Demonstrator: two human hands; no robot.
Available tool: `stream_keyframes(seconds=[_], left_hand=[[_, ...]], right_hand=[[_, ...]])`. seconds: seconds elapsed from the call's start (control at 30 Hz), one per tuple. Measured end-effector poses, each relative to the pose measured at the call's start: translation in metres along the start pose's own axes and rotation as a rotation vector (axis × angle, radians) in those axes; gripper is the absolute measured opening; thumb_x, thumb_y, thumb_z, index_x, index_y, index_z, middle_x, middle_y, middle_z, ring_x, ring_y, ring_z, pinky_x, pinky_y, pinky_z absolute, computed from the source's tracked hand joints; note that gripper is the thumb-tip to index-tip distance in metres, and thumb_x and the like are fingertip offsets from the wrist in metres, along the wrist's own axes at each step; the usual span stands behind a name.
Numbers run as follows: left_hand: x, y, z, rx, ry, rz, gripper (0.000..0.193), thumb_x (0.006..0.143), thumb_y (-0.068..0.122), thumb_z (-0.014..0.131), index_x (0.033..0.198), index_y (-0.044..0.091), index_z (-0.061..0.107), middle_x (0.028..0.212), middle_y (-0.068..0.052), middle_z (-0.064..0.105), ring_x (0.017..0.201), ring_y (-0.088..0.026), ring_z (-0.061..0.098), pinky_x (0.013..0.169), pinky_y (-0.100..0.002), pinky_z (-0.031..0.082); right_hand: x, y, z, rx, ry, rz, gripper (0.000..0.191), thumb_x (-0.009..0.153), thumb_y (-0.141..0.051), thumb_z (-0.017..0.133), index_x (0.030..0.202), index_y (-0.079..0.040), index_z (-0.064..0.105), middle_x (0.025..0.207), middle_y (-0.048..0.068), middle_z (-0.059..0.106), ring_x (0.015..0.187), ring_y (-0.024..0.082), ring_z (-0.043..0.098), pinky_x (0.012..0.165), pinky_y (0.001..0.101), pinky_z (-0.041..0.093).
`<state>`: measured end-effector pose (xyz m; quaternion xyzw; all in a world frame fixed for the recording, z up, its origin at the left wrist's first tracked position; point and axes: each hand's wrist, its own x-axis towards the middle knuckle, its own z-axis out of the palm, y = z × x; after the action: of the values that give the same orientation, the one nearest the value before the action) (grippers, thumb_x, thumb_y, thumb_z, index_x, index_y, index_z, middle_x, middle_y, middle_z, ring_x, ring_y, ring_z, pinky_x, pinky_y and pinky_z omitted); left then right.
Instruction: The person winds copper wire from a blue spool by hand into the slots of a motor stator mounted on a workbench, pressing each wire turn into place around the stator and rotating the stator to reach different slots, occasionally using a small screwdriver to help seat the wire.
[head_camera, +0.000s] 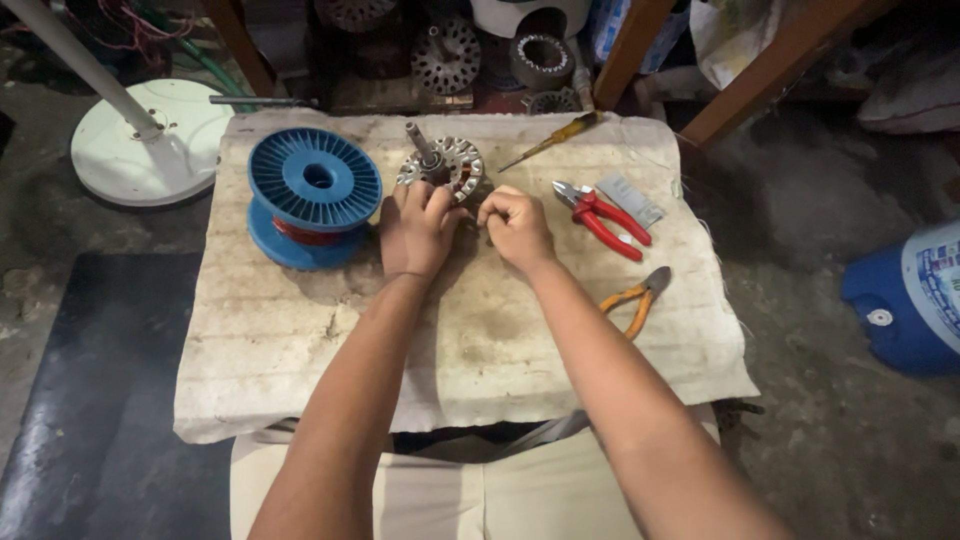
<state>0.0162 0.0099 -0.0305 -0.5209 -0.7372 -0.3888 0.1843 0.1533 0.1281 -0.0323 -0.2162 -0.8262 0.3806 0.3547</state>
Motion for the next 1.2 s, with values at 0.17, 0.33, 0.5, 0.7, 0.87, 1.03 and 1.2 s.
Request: stream_keyframes(seconds=[0.17, 0.33, 0.5, 0.7, 0.87, 1.03, 1.2], left_hand=[[-0.003, -0.001, 0.0, 0.008, 0.024, 0.001, 0.03, 0.079, 0.031, 0.081, 0.104, 0.021, 0.069, 0.1, -0.003, 0.062, 0.1, -0.03, 0.059, 0.08, -0.045, 0.049], [-0.008, 0.001, -0.004, -0.203, -0.087, -0.066, 0.048, 0.075, 0.031, 0.082, 0.116, 0.015, 0.065, 0.113, -0.011, 0.061, 0.106, -0.035, 0.06, 0.081, -0.046, 0.051], [-0.013, -0.004, -0.018, -0.332, -0.064, 0.061, 0.05, 0.077, 0.029, 0.076, 0.124, 0.016, 0.066, 0.116, -0.012, 0.061, 0.109, -0.035, 0.06, 0.088, -0.046, 0.051], [-0.01, 0.0, -0.015, -0.211, -0.015, -0.086, 0.028, 0.093, 0.024, 0.071, 0.12, 0.019, 0.071, 0.114, -0.007, 0.065, 0.111, -0.031, 0.061, 0.091, -0.044, 0.052], [-0.008, 0.002, -0.016, -0.151, -0.007, -0.05, 0.031, 0.087, 0.025, 0.073, 0.117, 0.018, 0.073, 0.109, -0.01, 0.064, 0.105, -0.032, 0.06, 0.086, -0.045, 0.051], [-0.008, 0.0, -0.014, -0.139, -0.113, -0.054, 0.035, 0.086, 0.025, 0.075, 0.121, 0.02, 0.073, 0.108, -0.009, 0.063, 0.105, -0.033, 0.059, 0.085, -0.045, 0.05], [-0.011, 0.0, -0.013, -0.075, -0.129, 0.004, 0.036, 0.088, 0.026, 0.074, 0.124, 0.022, 0.073, 0.113, -0.008, 0.062, 0.111, -0.032, 0.056, 0.091, -0.046, 0.042]], right_hand=[[0.0, 0.012, -0.003, 0.191, 0.163, 0.09, 0.012, 0.083, 0.003, 0.057, 0.079, -0.002, 0.068, 0.085, 0.001, 0.058, 0.07, 0.009, 0.053, 0.059, 0.0247, 0.041], [-0.001, 0.01, -0.004, 0.259, 0.138, 0.152, 0.011, 0.088, -0.01, 0.063, 0.082, -0.004, 0.069, 0.088, -0.002, 0.067, 0.073, 0.007, 0.057, 0.06, 0.0233, 0.045], [-0.003, -0.011, 0.007, -0.057, 0.151, 0.31, 0.018, 0.088, -0.024, 0.074, 0.097, -0.009, 0.075, 0.075, -0.002, 0.073, 0.064, 0.007, 0.064, 0.059, 0.0258, 0.05], [-0.005, -0.031, 0.004, -0.164, 0.04, 0.411, 0.028, 0.084, -0.027, 0.08, 0.105, -0.009, 0.076, 0.074, 0.008, 0.074, 0.062, 0.016, 0.066, 0.059, 0.0323, 0.051], [-0.01, -0.026, 0.004, -0.145, 0.128, 0.152, 0.023, 0.094, -0.023, 0.07, 0.109, -0.007, 0.077, 0.093, 0.011, 0.076, 0.08, 0.022, 0.073, 0.07, 0.0326, 0.055], [-0.016, -0.02, 0.003, -0.137, 0.121, 0.041, 0.023, 0.094, -0.019, 0.068, 0.11, -0.004, 0.077, 0.1, 0.014, 0.076, 0.085, 0.026, 0.073, 0.074, 0.0336, 0.056], [-0.018, -0.02, 0.004, -0.087, 0.062, 0.118, 0.019, 0.091, -0.017, 0.07, 0.103, -0.005, 0.077, 0.092, 0.012, 0.076, 0.076, 0.021, 0.072, 0.067, 0.0321, 0.054]])
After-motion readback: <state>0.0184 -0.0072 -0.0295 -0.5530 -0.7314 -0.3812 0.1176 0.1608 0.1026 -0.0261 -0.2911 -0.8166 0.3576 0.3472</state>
